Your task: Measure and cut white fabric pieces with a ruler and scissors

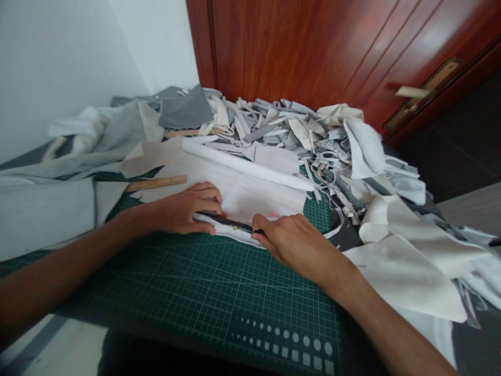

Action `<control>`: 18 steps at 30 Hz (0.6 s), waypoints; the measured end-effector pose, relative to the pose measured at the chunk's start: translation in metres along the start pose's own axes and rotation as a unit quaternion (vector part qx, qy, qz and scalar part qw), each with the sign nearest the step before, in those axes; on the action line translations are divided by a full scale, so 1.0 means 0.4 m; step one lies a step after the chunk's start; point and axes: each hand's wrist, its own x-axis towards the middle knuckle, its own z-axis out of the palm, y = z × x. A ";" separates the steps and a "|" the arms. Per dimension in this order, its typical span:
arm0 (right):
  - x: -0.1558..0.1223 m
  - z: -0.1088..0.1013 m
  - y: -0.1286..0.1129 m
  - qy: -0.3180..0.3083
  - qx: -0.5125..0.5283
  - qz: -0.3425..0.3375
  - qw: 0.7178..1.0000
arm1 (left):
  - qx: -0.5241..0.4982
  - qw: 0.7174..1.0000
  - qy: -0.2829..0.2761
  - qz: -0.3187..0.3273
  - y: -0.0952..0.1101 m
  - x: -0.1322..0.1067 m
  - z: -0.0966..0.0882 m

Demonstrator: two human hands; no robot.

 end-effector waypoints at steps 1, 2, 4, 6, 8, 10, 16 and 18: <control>0.002 -0.004 -0.001 -0.006 0.008 0.001 1.000 | 0.000 1.000 0.001 -0.001 0.001 -0.001 0.000; 0.004 -0.007 -0.001 -0.010 0.016 0.003 1.000 | 0.000 1.000 0.000 -0.004 0.002 -0.002 0.000; 0.008 -0.011 -0.001 -0.016 0.029 0.009 0.999 | -0.004 1.000 0.002 -0.013 0.003 -0.006 0.002; 0.010 -0.011 0.001 -0.015 0.036 0.011 0.999 | -0.010 1.000 0.005 -0.025 0.003 -0.009 0.004; 0.010 -0.008 0.004 -0.015 0.039 0.007 0.999 | -0.019 0.999 0.009 -0.030 0.003 -0.012 0.006; 0.010 -0.004 0.006 -0.013 0.042 0.004 0.999 | -0.027 0.999 0.012 -0.035 0.004 -0.013 0.007; 0.012 0.003 0.009 -0.006 0.056 0.007 0.998 | -0.036 0.998 0.006 -0.059 0.009 -0.014 0.011; 0.014 0.006 0.010 -0.010 0.064 0.004 0.998 | -0.032 0.998 0.004 -0.059 0.010 -0.016 0.012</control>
